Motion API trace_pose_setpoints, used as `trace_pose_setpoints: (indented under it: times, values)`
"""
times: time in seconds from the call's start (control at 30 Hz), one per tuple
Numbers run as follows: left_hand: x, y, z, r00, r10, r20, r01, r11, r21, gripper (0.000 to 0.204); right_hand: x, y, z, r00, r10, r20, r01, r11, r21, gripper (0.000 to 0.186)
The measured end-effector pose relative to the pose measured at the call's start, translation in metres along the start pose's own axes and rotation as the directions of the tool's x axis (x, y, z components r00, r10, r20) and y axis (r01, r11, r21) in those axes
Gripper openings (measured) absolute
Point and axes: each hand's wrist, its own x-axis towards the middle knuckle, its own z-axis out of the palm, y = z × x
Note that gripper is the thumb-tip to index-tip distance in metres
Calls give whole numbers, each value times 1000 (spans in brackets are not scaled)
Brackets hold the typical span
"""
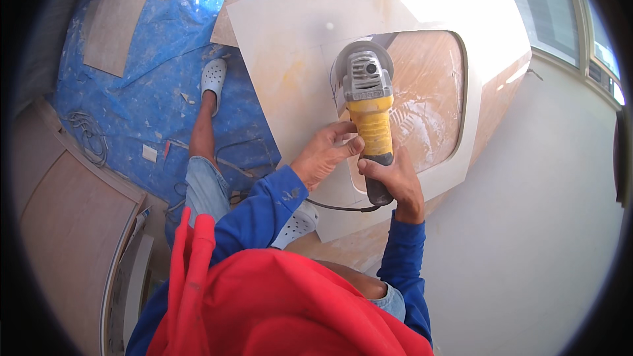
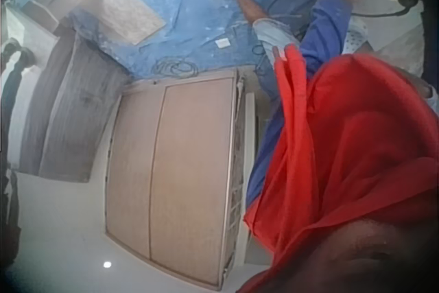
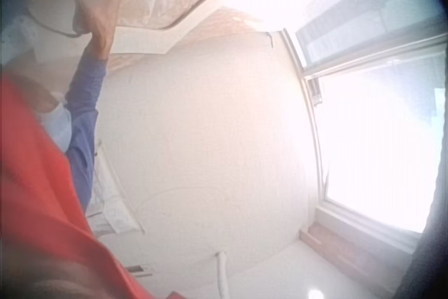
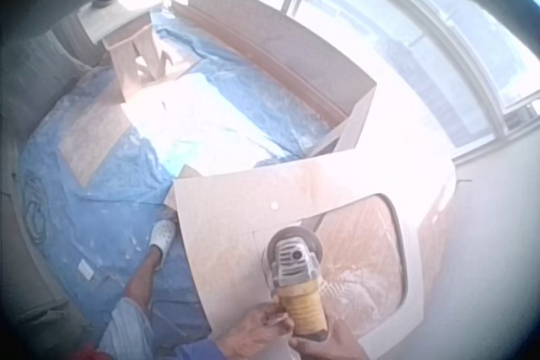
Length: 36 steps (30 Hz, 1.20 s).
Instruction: The person uses a handheld angle grinder to grind along a marked curved line on a large white tile. The person holds the tile steady with one hand while guiding the grinder with the other, creating dust as the cut progresses.
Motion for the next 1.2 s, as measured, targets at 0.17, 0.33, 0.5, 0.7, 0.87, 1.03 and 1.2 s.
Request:
trace_pose_setpoints:
  times: [0.17,0.33,0.5,0.7,0.87,1.03,1.2]
  values:
    - [0,3,0,1000,-12,3,12,1000,-1,85,0,-3,0,999,43,16,-43,999,31,71]
    - [0,5,0,1000,-18,25,19,999,-37,84,-1,-6,1,998,63,22,-64,997,40,71]
    - [0,5,0,1000,-10,16,11,1000,-26,85,-1,-10,1,999,47,12,-47,999,17,72]
    - [-1,7,1,1000,-19,16,20,999,-33,84,-3,-12,2,998,55,3,-55,998,24,71]
    - [-2,12,5,1000,-9,15,9,998,-59,83,-5,-18,1,996,84,7,-84,994,75,70]
    - [-2,16,8,999,-17,38,22,991,-128,81,-5,-21,0,997,81,16,-82,994,73,69]
    - [-1,17,11,1000,7,8,-6,996,-86,72,-4,-20,-2,997,74,32,-77,993,90,70]
